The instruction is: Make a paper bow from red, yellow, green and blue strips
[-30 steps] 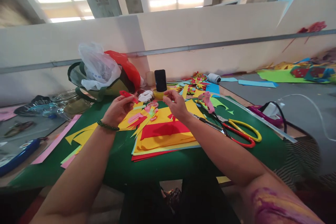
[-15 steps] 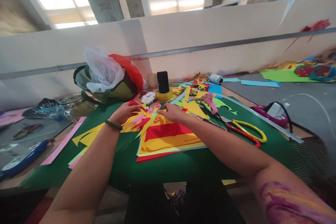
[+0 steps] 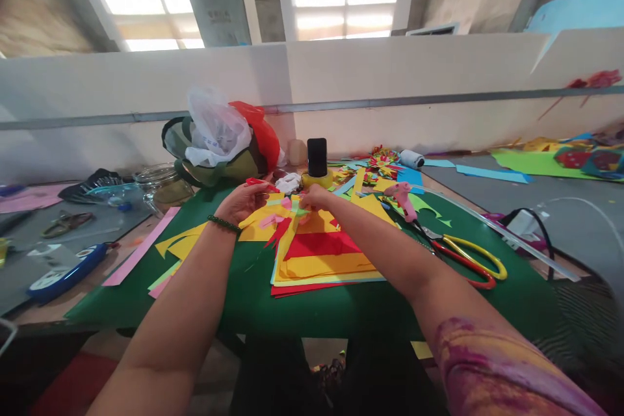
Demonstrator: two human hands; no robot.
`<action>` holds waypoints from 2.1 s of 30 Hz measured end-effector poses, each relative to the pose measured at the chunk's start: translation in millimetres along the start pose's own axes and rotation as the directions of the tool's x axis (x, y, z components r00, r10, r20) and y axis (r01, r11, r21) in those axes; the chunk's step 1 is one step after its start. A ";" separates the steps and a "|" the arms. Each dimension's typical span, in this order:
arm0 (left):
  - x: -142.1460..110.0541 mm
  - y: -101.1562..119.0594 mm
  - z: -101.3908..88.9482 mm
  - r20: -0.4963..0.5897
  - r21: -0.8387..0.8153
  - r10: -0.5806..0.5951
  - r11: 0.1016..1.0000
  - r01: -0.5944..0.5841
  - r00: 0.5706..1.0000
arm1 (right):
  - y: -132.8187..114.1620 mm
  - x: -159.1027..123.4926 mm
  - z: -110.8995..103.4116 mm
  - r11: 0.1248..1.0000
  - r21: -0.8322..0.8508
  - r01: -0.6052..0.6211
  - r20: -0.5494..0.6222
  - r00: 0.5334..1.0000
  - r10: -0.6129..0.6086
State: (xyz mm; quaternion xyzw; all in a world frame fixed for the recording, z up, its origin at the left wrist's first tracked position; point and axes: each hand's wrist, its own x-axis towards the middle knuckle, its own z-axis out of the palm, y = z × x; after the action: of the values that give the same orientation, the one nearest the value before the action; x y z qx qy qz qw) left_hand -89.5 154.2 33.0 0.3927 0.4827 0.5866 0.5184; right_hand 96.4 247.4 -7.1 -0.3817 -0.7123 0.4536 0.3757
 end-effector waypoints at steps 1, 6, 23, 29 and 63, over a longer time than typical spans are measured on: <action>-0.4 0.8 -0.3 0.000 -0.014 -0.003 1.000 0.003 1.000 | -6.0 -3.3 -3.4 0.999 0.016 -0.034 0.015 0.999 0.033; -12.8 11.0 2.0 0.045 -0.077 -0.002 0.997 0.005 0.999 | -41.8 -33.8 -30.4 0.987 0.068 -0.145 0.037 0.989 0.143; -29.3 -11.1 39.4 0.391 0.280 0.029 0.948 -0.149 0.920 | -37.9 -74.2 -25.5 0.994 -0.069 0.090 -0.103 0.990 -0.097; -28.6 -13.4 43.5 0.365 0.358 0.167 0.883 -0.304 0.916 | -39.4 -74.8 -22.2 0.996 -0.051 0.072 -0.089 0.993 -0.077; -16.3 -22.4 43.2 0.092 0.135 0.046 0.989 -0.058 0.995 | -23.9 -64.8 -24.6 0.954 -0.286 -0.090 -0.028 0.996 0.086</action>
State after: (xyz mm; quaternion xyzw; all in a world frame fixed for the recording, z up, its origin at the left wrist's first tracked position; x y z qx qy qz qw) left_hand -40.3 144.8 21.6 0.4655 0.4879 0.5472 0.4957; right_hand 140.9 191.8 10.5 -0.4669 -0.7500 0.3588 0.3012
